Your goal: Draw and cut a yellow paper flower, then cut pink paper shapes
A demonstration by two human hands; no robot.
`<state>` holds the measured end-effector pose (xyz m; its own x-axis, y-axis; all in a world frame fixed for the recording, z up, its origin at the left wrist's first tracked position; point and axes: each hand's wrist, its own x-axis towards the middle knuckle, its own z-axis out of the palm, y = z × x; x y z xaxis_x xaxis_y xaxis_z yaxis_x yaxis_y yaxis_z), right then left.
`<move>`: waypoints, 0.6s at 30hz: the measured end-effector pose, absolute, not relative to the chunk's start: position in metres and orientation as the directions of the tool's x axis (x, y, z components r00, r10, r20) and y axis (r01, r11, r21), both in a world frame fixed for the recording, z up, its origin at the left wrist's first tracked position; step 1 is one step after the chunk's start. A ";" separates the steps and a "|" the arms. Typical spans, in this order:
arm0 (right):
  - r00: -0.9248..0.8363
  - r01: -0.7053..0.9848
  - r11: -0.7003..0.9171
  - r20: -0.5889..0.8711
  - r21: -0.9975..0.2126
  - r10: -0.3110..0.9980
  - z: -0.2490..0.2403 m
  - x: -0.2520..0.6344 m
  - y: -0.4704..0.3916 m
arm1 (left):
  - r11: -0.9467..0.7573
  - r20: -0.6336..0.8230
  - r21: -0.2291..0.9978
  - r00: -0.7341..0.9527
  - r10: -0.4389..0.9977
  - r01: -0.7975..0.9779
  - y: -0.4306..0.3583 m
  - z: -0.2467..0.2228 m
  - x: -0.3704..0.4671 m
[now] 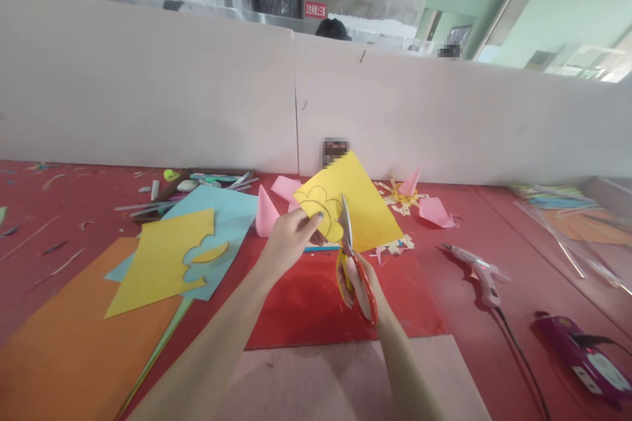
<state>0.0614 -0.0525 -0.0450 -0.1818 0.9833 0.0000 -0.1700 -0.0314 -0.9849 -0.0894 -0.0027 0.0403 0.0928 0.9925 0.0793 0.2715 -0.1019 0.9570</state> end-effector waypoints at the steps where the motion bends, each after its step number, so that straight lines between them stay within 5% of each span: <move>1: -0.182 -0.173 -0.027 0.005 -0.984 0.983 -0.046 0.061 -0.052 | -0.102 0.078 0.958 0.100 0.992 0.269 -0.002 0.039 -0.089; 18: -0.168 -0.174 -0.052 -0.022 -0.983 0.986 -0.047 0.061 -0.051 | -0.040 0.015 0.987 0.157 0.987 0.158 0.003 0.029 -0.088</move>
<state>0.0608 -0.0512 -0.0469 -0.1677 0.9856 -0.0224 -0.1739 -0.0519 -0.9834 -0.0878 0.0026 0.0289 0.1574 0.9874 0.0147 0.1582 -0.0399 0.9866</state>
